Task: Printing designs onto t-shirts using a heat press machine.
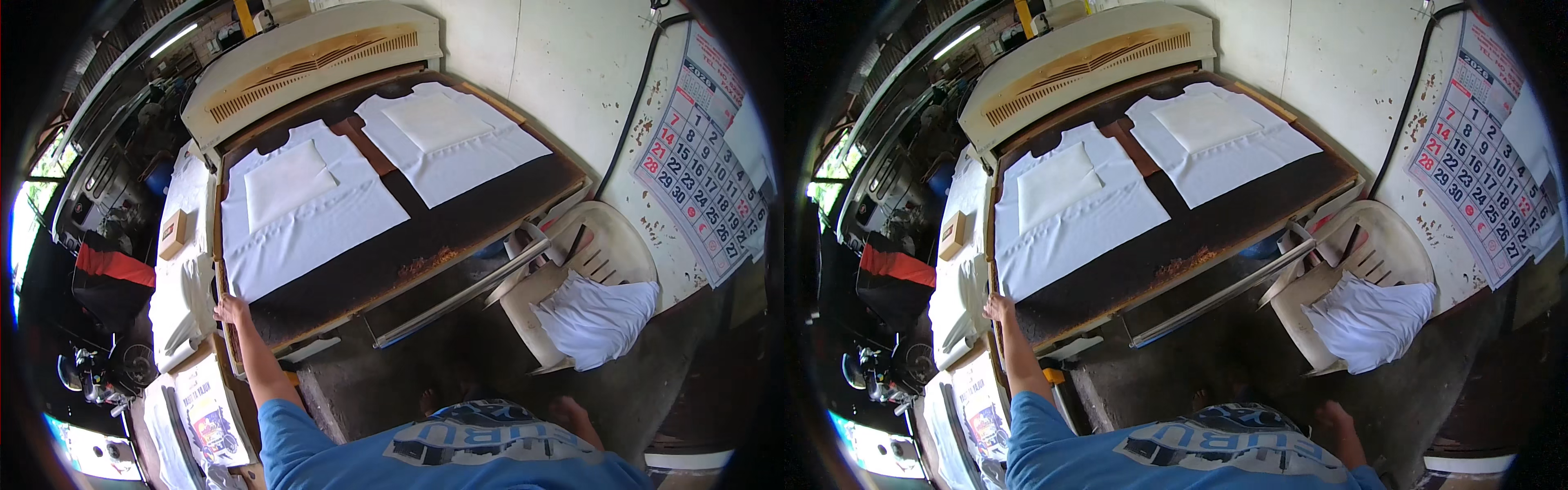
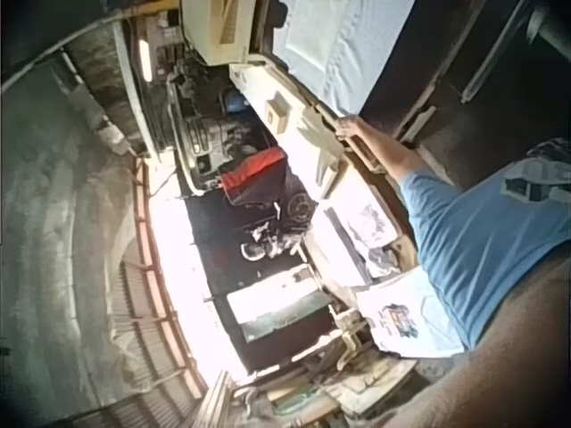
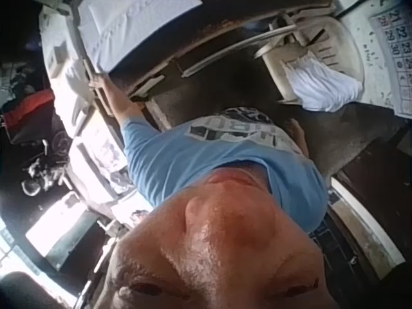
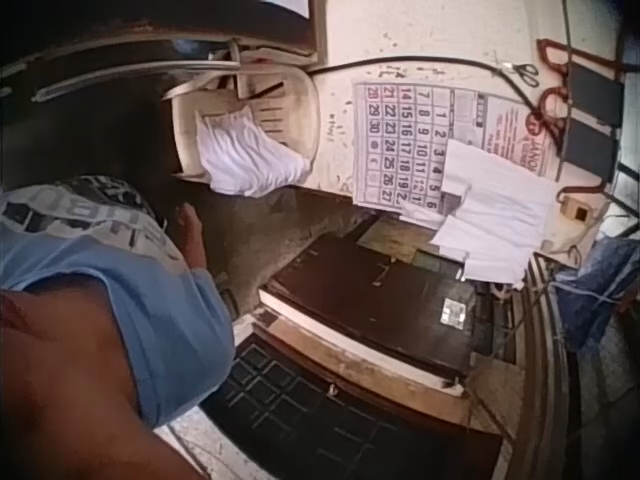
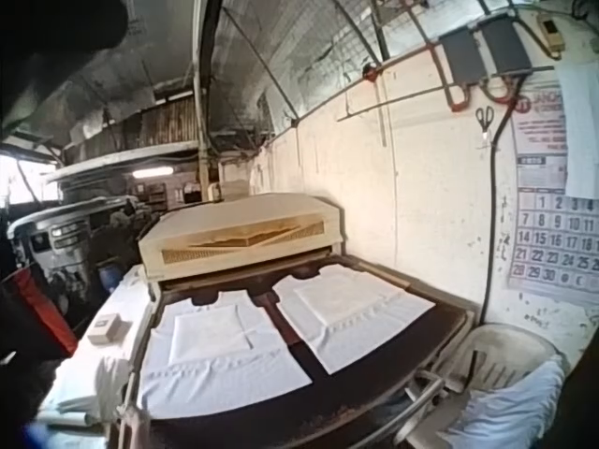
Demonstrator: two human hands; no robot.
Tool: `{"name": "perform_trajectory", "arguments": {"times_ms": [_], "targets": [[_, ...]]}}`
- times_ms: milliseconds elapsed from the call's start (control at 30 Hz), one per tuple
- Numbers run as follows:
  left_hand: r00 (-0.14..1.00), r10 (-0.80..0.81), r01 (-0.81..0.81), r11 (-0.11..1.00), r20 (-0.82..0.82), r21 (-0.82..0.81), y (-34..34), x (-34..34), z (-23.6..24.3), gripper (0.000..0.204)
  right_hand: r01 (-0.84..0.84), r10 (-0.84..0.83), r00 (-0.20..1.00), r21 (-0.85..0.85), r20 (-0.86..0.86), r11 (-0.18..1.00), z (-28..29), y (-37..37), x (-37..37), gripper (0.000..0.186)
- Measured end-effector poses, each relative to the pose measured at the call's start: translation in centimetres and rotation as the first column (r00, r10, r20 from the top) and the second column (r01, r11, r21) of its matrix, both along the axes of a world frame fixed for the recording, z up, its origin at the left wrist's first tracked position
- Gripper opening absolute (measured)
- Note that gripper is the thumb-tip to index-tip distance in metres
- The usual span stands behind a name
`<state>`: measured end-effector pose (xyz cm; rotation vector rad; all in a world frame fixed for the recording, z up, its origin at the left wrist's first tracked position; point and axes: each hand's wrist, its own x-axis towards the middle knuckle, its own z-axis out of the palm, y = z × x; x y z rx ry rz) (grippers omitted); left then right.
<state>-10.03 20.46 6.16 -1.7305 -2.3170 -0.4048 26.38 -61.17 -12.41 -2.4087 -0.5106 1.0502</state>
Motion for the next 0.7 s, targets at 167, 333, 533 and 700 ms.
{"name": "perform_trajectory", "arguments": {"times_ms": [167, 333, 533, 700], "targets": [[0.959, -0.175, 0.145, 0.979, 0.224, 0.144, -4.8, 0.7, 3.5, 0.020, -0.227, 0.143, 0.838, 0.099, 0.526, 0.969, 8.6, 16.7, 7.4, 0.016], [0.914, -0.226, 0.174, 0.969, 0.337, 0.177, -13.9, -0.5, 8.2, 0.017, -0.454, 0.024, 0.748, 0.486, 0.663, 0.747, 21.1, 32.3, 11.5, 0.008], [0.906, -0.153, 0.057, 0.968, 0.395, 0.243, -24.5, -6.5, 8.5, 0.020, -0.698, 0.055, 0.619, 0.517, 0.784, 0.496, 26.4, 45.0, 14.6, 0.005], [0.904, 0.045, -0.163, 0.955, 0.425, 0.246, -33.0, -11.1, 6.4, 0.026, -0.730, 0.162, 0.563, 0.397, 0.810, 0.556, 24.7, 52.5, 17.0, 0.013]]}}
